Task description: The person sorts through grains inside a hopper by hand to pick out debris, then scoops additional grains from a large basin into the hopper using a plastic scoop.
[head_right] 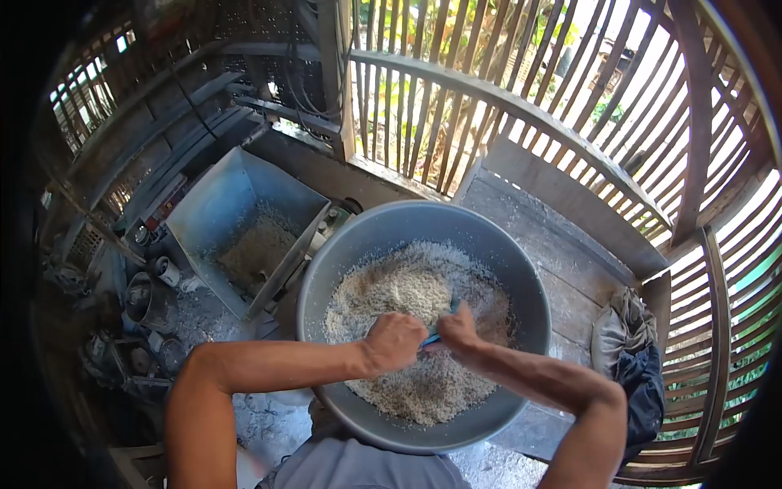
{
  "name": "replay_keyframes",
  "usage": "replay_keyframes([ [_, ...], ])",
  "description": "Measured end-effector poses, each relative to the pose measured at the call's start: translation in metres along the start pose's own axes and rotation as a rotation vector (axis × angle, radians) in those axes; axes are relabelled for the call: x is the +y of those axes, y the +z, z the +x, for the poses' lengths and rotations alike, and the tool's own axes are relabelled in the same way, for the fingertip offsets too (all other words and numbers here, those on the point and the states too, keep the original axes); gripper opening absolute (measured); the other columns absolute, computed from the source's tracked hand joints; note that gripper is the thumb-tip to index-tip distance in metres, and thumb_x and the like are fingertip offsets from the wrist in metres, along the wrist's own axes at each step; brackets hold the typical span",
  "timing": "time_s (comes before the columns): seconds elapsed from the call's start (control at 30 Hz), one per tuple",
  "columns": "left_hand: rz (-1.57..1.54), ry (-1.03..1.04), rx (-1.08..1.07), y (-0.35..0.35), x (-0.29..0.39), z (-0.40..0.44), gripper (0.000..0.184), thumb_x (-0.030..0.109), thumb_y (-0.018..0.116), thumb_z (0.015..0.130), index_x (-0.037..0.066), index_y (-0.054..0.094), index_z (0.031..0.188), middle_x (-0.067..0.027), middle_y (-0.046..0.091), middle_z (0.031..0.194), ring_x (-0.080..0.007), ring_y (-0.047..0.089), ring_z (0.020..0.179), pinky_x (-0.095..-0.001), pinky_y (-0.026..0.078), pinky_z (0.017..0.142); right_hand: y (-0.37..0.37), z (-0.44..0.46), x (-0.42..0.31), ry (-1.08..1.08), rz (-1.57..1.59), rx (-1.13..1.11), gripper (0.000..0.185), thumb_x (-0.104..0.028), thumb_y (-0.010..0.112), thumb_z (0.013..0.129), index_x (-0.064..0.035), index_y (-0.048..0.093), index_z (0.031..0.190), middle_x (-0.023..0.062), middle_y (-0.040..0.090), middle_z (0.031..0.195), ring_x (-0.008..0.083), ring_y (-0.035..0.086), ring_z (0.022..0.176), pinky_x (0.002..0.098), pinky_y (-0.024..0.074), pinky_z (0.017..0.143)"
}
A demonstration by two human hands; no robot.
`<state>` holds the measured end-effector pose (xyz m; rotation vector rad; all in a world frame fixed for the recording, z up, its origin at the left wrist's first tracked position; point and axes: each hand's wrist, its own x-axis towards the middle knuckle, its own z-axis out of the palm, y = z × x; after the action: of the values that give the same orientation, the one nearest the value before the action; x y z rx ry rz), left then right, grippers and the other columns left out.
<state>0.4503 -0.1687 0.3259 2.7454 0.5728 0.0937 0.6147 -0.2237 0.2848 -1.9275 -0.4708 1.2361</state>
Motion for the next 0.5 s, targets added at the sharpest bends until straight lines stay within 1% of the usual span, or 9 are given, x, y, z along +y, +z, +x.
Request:
replay_keyframes([
  [0.07, 0.068, 0.018, 0.052, -0.002, 0.000, -0.002, 0.009, 0.010, 0.070, 0.078, 0.003, 0.074, 0.081, -0.0124, 0.072, 0.078, -0.0229, 0.073, 0.073, -0.0352, 0.059, 0.069, 0.007, 0.006, 0.009, -0.120, 0.090, 0.006, 0.045, -0.010, 0.049, 0.096, -0.0007, 0.036, 0.138, 0.0202, 0.049, 0.122, 0.0358, 0.066, 0.098, 0.0426, 0.0668, 0.065],
  [0.17, 0.134, 0.104, 0.112, 0.001, 0.011, -0.009, 0.010, 0.014, 0.070, 0.078, 0.006, 0.075, 0.080, -0.0103, 0.071, 0.077, -0.0214, 0.072, 0.076, -0.0352, 0.056, 0.069, -0.007, -0.003, 0.023, -0.206, 0.131, -0.074, 0.042, -0.010, 0.051, 0.097, -0.0029, 0.039, 0.136, 0.0154, 0.053, 0.119, 0.0288, 0.064, 0.098, 0.0392, 0.0651, 0.064],
  [0.27, 0.205, 0.219, 0.213, -0.002, 0.019, -0.012, 0.010, 0.015, 0.068, 0.077, 0.007, 0.074, 0.077, -0.0074, 0.069, 0.075, -0.0199, 0.070, 0.077, -0.0343, 0.052, 0.065, -0.011, -0.037, 0.007, -0.250, 0.259, -0.093, 0.039, -0.007, 0.050, 0.096, -0.0048, 0.041, 0.135, 0.0101, 0.057, 0.111, 0.0207, 0.061, 0.096, 0.0357, 0.0615, 0.064],
  [0.3, 0.225, 0.260, 0.249, -0.003, 0.023, -0.014, 0.010, 0.015, 0.067, 0.077, 0.007, 0.073, 0.076, -0.0063, 0.068, 0.074, -0.0193, 0.069, 0.077, -0.0339, 0.051, 0.063, -0.015, -0.042, 0.009, -0.265, 0.269, -0.077, 0.040, -0.004, 0.049, 0.095, -0.0063, 0.042, 0.135, 0.0065, 0.059, 0.105, 0.0155, 0.059, 0.093, 0.0330, 0.0569, 0.068],
  [0.4, 0.251, 0.357, 0.334, -0.012, 0.035, -0.019, 0.008, 0.015, 0.066, 0.074, 0.009, 0.070, 0.072, -0.0047, 0.064, 0.073, -0.0191, 0.064, 0.075, -0.0335, 0.048, 0.060, -0.024, -0.052, 0.010, -0.310, 0.303, -0.047, 0.041, -0.003, 0.051, 0.094, -0.0068, 0.044, 0.134, 0.0063, 0.059, 0.104, 0.0138, 0.059, 0.092, 0.0310, 0.0528, 0.076],
  [0.5, 0.326, 0.385, 0.358, -0.029, 0.049, -0.025, 0.008, 0.015, 0.064, 0.074, 0.011, 0.068, 0.069, -0.0039, 0.061, 0.072, -0.0184, 0.060, 0.074, -0.0320, 0.045, 0.060, -0.031, -0.066, 0.007, -0.443, 0.297, -0.035, 0.040, -0.003, 0.053, 0.093, -0.0071, 0.045, 0.132, 0.0056, 0.059, 0.104, 0.0128, 0.059, 0.093, 0.0296, 0.0503, 0.080],
])
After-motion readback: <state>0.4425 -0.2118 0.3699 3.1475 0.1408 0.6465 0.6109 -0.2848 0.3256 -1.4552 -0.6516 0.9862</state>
